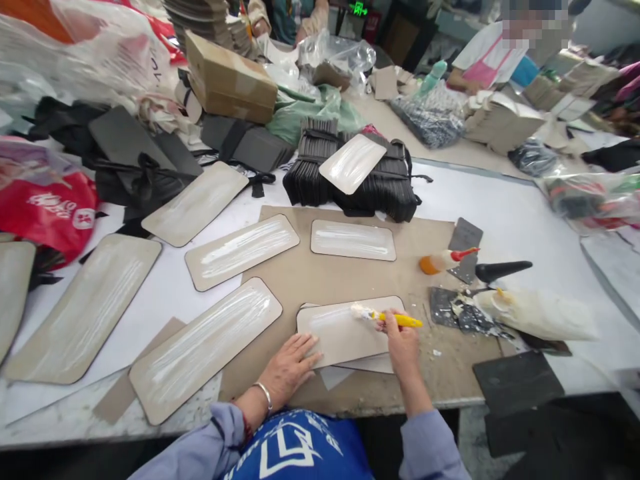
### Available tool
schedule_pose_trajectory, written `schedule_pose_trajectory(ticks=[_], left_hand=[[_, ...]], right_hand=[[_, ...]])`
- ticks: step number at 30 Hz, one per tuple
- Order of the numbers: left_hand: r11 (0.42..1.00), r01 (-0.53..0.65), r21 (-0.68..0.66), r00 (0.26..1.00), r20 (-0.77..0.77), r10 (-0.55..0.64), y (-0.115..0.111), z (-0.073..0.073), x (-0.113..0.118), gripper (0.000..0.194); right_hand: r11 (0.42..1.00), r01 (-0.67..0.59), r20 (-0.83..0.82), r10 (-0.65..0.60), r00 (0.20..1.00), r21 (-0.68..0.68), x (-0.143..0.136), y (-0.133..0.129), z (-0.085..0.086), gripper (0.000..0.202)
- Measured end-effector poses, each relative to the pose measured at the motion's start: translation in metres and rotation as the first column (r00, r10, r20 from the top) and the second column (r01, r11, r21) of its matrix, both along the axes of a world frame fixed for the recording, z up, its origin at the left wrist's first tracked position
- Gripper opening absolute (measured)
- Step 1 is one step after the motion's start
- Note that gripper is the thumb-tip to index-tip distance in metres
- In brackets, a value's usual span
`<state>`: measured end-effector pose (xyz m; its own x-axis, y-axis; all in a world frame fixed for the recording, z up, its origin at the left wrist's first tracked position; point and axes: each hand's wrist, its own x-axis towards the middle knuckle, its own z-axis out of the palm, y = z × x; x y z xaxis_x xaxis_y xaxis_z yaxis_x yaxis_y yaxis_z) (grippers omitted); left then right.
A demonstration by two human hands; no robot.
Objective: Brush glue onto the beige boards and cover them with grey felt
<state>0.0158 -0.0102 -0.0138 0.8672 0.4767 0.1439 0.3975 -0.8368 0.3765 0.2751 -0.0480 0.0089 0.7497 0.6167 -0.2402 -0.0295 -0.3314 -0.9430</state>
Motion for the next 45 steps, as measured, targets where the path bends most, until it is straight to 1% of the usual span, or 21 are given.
schedule_pose_trajectory(ticks=[2,4,6,8,10,12,13,15,17,21,24,28,30,34,36,37,38,41,42,43,45], left_hand=[[1.0,0.002,0.022,1.0,0.007,-0.003,-0.001,0.0,0.0,0.032],[1.0,0.008,0.029,1.0,0.023,-0.009,-0.002,-0.001,0.0,0.032],[1.0,0.004,0.03,0.998,0.057,-0.005,-0.004,-0.002,0.0,0.032],[0.996,-0.08,0.026,0.992,0.105,0.077,-0.006,-0.004,-0.001,0.031],[0.963,-0.269,-0.001,0.955,0.131,0.267,-0.009,-0.007,-0.002,0.031],[0.878,-0.474,-0.071,0.871,0.107,0.479,-0.011,-0.011,-0.002,0.035],[0.834,-0.538,-0.119,0.832,0.083,0.549,-0.011,-0.013,-0.002,0.037],[0.778,-0.593,-0.209,0.789,0.045,0.613,-0.011,-0.016,-0.001,0.035],[0.766,-0.589,-0.258,0.784,0.046,0.619,-0.011,-0.018,0.0,0.031],[0.766,-0.578,-0.281,0.779,0.089,0.62,-0.011,-0.018,0.001,0.027],[0.753,-0.566,-0.335,0.767,0.119,0.63,-0.01,-0.014,0.002,0.029],[0.745,-0.534,-0.399,0.761,0.157,0.629,-0.008,-0.007,0.003,0.033],[0.751,-0.523,-0.403,0.765,0.166,0.622,-0.007,-0.005,0.003,0.034],[0.786,-0.489,-0.378,0.795,0.178,0.58,-0.005,-0.003,0.001,0.036],[0.77,-0.486,-0.413,0.791,0.167,0.589,-0.002,0.001,0.002,0.033],[0.734,-0.497,-0.463,0.776,0.143,0.615,0.0,0.003,0.004,0.03],[0.674,-0.509,-0.535,0.753,0.102,0.65,0.003,0.005,0.006,0.027],[0.426,-0.511,-0.746,0.701,-0.076,0.709,0.013,0.01,0.012,0.016],[0.367,-0.506,-0.781,0.698,-0.12,0.706,0.017,0.01,0.014,0.012],[0.336,-0.503,-0.796,0.699,-0.146,0.7,0.02,0.011,0.016,0.01],[0.331,-0.516,-0.79,0.699,-0.165,0.696,0.024,0.011,0.017,0.011]], right_hand=[[0.998,0.055,0.127,-0.052,0.991,-0.02,0.031,-0.006,0.002,0.049],[0.996,0.08,0.23,-0.069,0.971,-0.037,0.054,-0.011,0.006,0.051],[0.997,0.059,0.345,-0.037,0.938,-0.054,0.064,-0.017,0.012,0.05],[0.997,-0.025,0.521,0.06,0.852,-0.074,0.062,-0.027,0.016,0.043],[0.984,-0.125,0.713,0.18,0.678,-0.13,0.05,-0.041,0.018,0.033],[0.961,-0.181,0.829,0.272,0.489,-0.208,0.03,-0.054,0.016,0.024],[0.952,-0.19,0.859,0.3,0.415,-0.24,0.016,-0.059,0.014,0.021],[0.942,-0.202,0.896,0.321,0.307,-0.269,-0.015,-0.064,0.011,0.018],[0.936,-0.247,0.911,0.316,0.265,-0.252,-0.05,-0.064,0.011,0.017],[0.878,-0.434,0.888,0.35,0.3,-0.199,-0.112,-0.055,0.022,0.017],[0.836,-0.524,0.857,0.382,0.346,-0.161,-0.136,-0.054,0.03,0.015],[0.82,-0.56,0.814,0.403,0.417,-0.118,-0.145,-0.056,0.031,0.014],[0.822,-0.563,0.782,0.404,0.474,-0.083,-0.147,-0.055,0.031,0.014],[0.855,-0.518,0.706,0.352,0.614,0.025,-0.148,-0.051,0.033,0.014],[0.88,-0.467,0.657,0.303,0.691,0.086,-0.146,-0.05,0.033,0.015],[0.892,-0.44,0.621,0.287,0.729,0.105,-0.145,-0.05,0.033,0.016],[0.903,-0.415,0.576,0.281,0.768,0.113,-0.144,-0.051,0.032,0.017],[0.934,-0.343,0.372,0.285,0.883,0.098,-0.14,-0.051,0.028,0.022],[0.946,-0.312,0.286,0.274,0.918,0.093,-0.139,-0.05,0.027,0.024],[0.956,-0.278,0.196,0.256,0.947,0.093,-0.138,-0.048,0.025,0.026],[0.971,-0.216,0.032,0.214,0.976,0.1,-0.133,-0.041,0.021,0.031]])
